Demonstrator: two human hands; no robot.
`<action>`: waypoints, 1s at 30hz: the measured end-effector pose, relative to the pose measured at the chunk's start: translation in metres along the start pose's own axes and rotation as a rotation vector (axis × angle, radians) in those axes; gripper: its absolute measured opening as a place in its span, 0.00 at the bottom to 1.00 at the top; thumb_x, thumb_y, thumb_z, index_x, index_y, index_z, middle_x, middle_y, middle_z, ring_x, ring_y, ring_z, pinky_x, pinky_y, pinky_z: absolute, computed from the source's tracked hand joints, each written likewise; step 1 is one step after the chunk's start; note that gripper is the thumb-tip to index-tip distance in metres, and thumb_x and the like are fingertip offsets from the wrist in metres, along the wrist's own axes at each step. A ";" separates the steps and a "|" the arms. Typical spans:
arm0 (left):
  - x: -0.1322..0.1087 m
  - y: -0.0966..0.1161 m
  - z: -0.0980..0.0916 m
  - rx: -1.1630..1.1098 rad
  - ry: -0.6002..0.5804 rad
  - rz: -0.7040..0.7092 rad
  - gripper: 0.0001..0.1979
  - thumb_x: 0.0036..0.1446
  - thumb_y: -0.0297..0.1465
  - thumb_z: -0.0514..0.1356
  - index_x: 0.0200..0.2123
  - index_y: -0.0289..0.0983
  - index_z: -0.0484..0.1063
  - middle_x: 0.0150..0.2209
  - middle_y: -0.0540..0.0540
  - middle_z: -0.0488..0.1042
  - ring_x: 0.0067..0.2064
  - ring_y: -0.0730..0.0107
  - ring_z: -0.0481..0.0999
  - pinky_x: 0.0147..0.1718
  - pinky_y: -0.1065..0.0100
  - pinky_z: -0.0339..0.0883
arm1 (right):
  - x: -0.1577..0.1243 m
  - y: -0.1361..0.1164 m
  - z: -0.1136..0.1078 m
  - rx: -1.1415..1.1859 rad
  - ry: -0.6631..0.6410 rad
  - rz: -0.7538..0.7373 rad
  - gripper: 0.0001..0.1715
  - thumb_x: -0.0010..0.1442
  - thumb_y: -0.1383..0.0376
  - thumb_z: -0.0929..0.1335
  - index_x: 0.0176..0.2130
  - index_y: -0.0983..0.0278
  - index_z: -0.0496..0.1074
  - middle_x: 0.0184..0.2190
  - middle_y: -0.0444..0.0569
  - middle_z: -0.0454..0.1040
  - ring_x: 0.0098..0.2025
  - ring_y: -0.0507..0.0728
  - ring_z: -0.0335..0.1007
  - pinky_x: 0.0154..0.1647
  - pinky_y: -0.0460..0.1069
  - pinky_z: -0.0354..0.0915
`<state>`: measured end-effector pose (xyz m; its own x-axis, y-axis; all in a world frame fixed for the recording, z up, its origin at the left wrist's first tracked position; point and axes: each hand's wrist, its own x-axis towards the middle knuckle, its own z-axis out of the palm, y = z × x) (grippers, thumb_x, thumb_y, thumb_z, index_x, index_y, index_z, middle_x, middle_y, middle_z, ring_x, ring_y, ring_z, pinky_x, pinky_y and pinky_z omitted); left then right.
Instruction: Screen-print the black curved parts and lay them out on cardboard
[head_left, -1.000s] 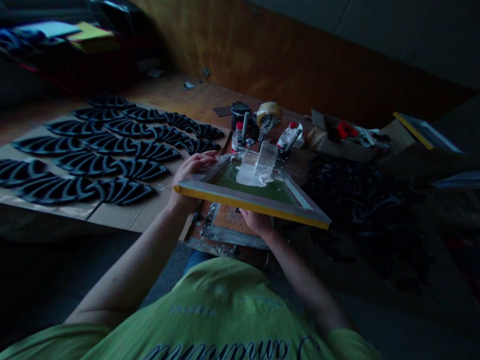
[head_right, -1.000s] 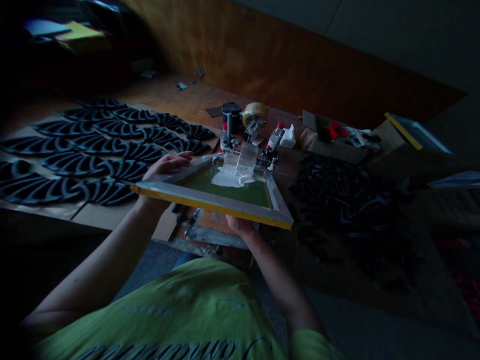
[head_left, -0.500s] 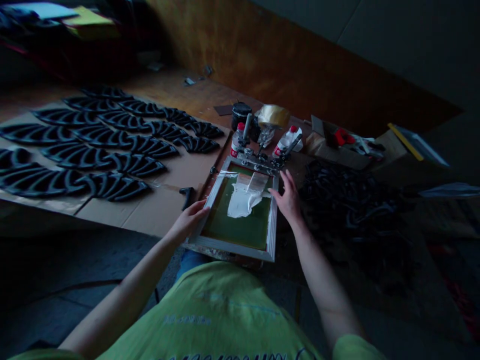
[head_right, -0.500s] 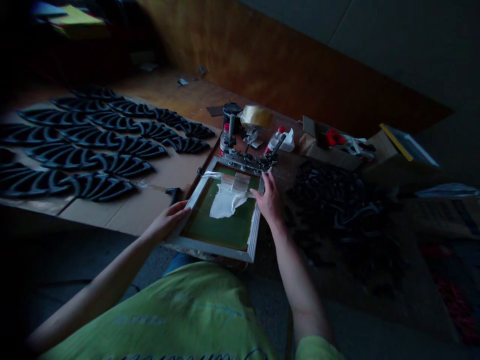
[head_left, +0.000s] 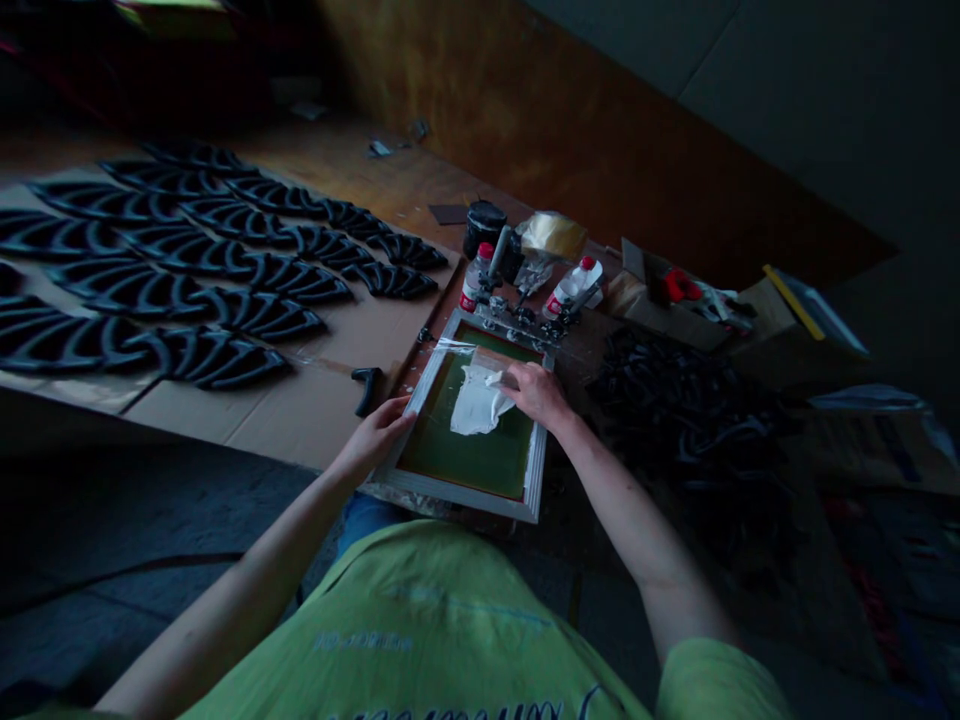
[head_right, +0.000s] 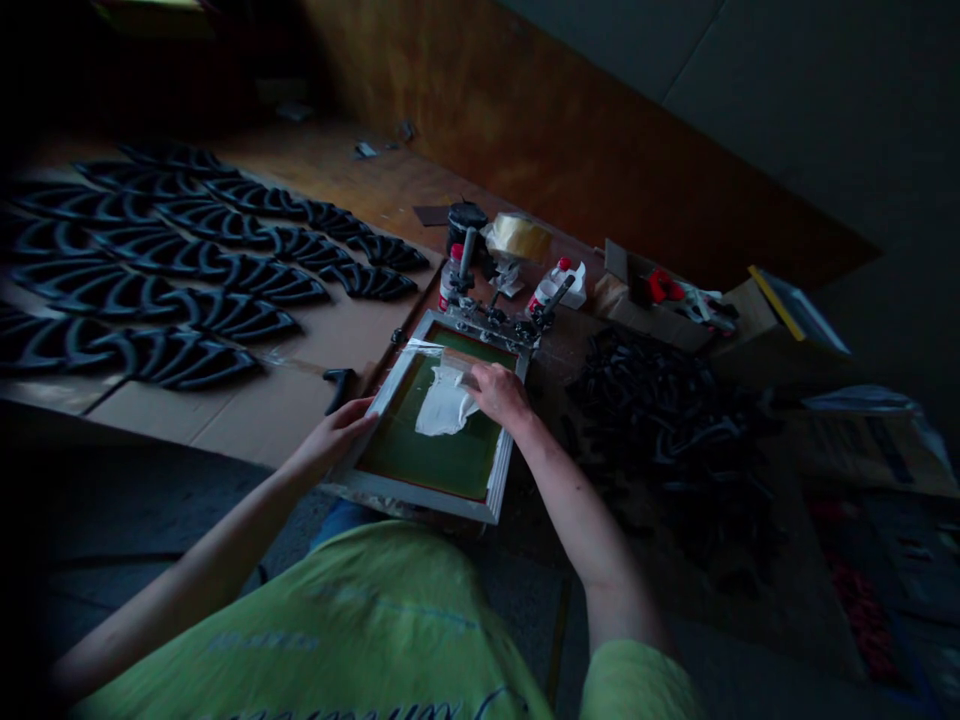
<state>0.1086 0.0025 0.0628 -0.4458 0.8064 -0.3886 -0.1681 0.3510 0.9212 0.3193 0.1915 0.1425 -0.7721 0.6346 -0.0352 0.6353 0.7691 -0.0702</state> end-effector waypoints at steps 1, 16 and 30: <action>0.000 -0.001 0.000 -0.005 -0.010 -0.010 0.35 0.40 0.50 0.68 0.49 0.35 0.73 0.40 0.43 0.80 0.39 0.59 0.78 0.37 0.64 0.72 | -0.001 0.000 0.001 -0.013 0.007 -0.004 0.10 0.62 0.60 0.68 0.40 0.64 0.72 0.40 0.52 0.77 0.44 0.58 0.71 0.42 0.48 0.63; 0.017 -0.029 -0.002 0.019 -0.070 0.010 0.37 0.44 0.51 0.65 0.54 0.37 0.71 0.47 0.42 0.78 0.44 0.58 0.78 0.39 0.64 0.72 | 0.009 -0.050 0.004 0.081 -0.108 0.137 0.16 0.59 0.57 0.68 0.42 0.66 0.74 0.39 0.55 0.79 0.43 0.60 0.75 0.43 0.49 0.67; 0.020 -0.039 -0.005 -0.008 -0.093 -0.002 0.37 0.45 0.50 0.65 0.56 0.36 0.69 0.46 0.42 0.78 0.43 0.60 0.78 0.40 0.66 0.70 | -0.035 -0.052 0.042 0.021 -0.032 -0.229 0.13 0.59 0.75 0.61 0.39 0.65 0.72 0.38 0.54 0.75 0.45 0.60 0.66 0.39 0.51 0.61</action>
<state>0.1013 0.0029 0.0195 -0.3617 0.8466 -0.3904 -0.1766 0.3490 0.9203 0.3123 0.1265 0.1059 -0.8963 0.4409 -0.0479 0.4434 0.8906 -0.1006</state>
